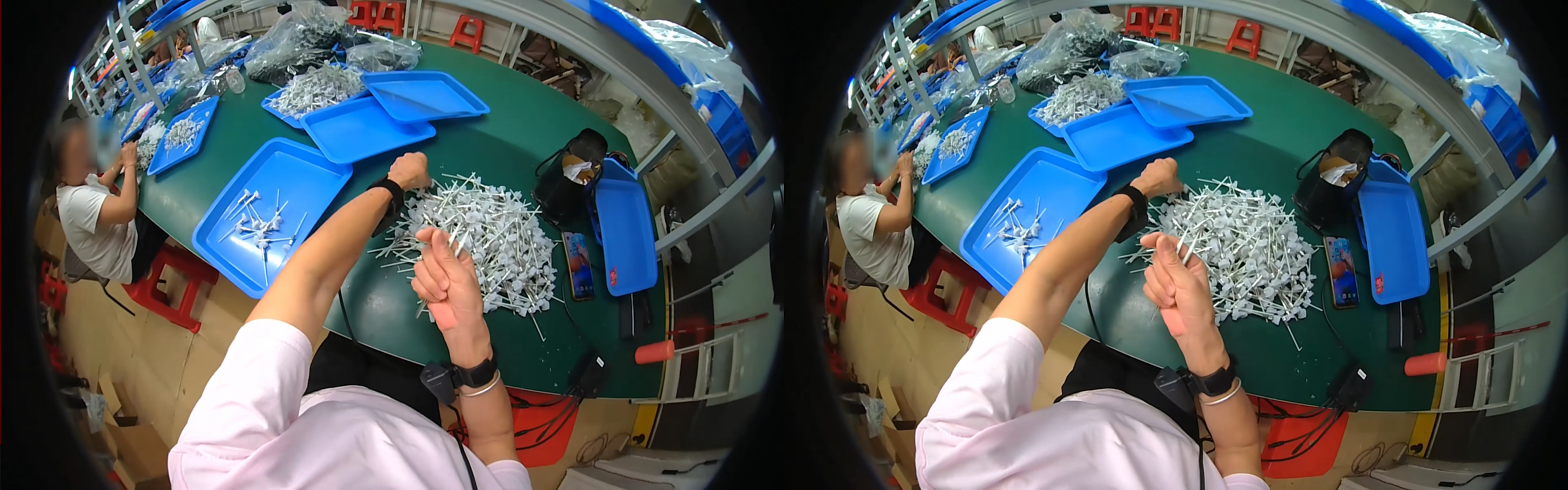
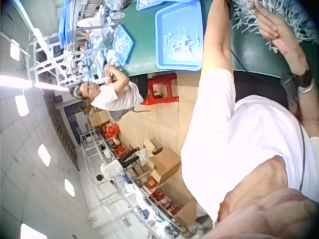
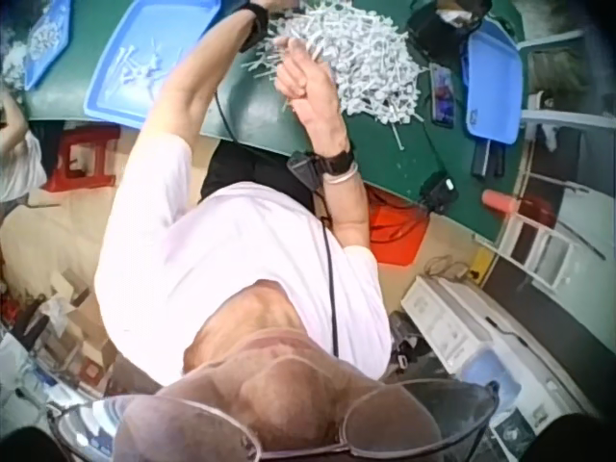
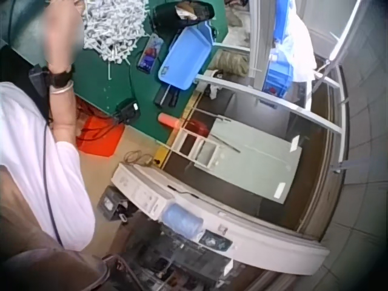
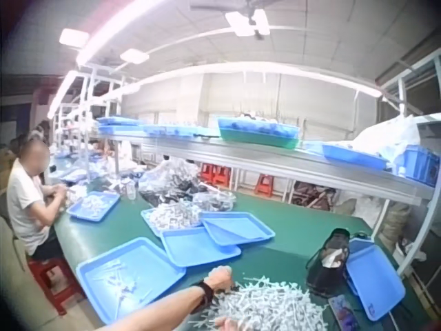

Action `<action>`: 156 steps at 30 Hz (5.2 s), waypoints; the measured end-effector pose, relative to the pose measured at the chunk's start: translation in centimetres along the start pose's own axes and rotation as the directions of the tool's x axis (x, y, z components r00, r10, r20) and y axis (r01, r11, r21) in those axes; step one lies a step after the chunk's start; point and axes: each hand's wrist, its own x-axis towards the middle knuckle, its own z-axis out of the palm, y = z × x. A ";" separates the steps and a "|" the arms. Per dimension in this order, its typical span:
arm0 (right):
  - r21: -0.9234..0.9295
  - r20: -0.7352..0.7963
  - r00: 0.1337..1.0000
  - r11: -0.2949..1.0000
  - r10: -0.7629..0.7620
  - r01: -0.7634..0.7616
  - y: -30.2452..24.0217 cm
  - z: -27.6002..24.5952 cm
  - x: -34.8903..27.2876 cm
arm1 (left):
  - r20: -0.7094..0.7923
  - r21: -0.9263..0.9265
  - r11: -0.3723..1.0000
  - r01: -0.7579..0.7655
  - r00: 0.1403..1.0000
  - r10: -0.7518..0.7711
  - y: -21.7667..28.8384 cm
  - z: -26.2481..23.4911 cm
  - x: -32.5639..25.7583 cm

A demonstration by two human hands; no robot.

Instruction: Assembling small white plastic components at a factory workbench.

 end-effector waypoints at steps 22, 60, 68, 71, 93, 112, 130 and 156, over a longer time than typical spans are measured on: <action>-0.454 -0.056 0.993 0.888 -0.106 0.069 3.4 1.8 -3.6 | -0.195 -0.507 0.845 -0.173 0.977 0.083 -4.3 -2.2 -5.3; -0.531 -0.006 0.998 0.846 0.059 -0.054 7.3 4.7 1.4 | -0.412 -0.853 0.343 -0.393 0.911 0.019 -7.9 -3.0 -35.1; -0.472 -0.019 0.996 0.877 0.092 -0.090 7.9 5.3 1.4 | -0.352 -0.877 0.365 -0.314 0.935 -0.039 -7.7 -2.5 -35.6; -0.474 -0.020 0.998 0.879 0.053 -0.056 7.7 4.3 1.4 | -0.393 -0.774 0.538 -0.333 0.920 0.003 -7.9 -2.8 -34.8; -0.909 0.001 0.999 0.416 0.044 -0.018 7.9 2.4 -3.5 | -0.310 -0.567 0.750 -0.340 0.932 0.189 -8.0 -0.4 -33.0; -0.869 0.019 0.992 0.489 -0.127 0.079 10.1 2.9 -3.8 | -0.050 -0.998 0.037 -0.051 0.999 0.019 -9.7 1.5 -34.8; -0.212 -0.018 0.987 0.964 0.158 -0.158 8.6 2.8 0.1 | -0.506 -0.665 0.501 -0.555 0.827 0.245 -6.5 -2.5 -35.8; -0.988 0.148 0.979 -0.063 -0.143 0.140 5.5 3.3 -4.2 | -0.258 -0.953 0.193 -0.233 0.959 -0.118 -8.0 1.1 -33.7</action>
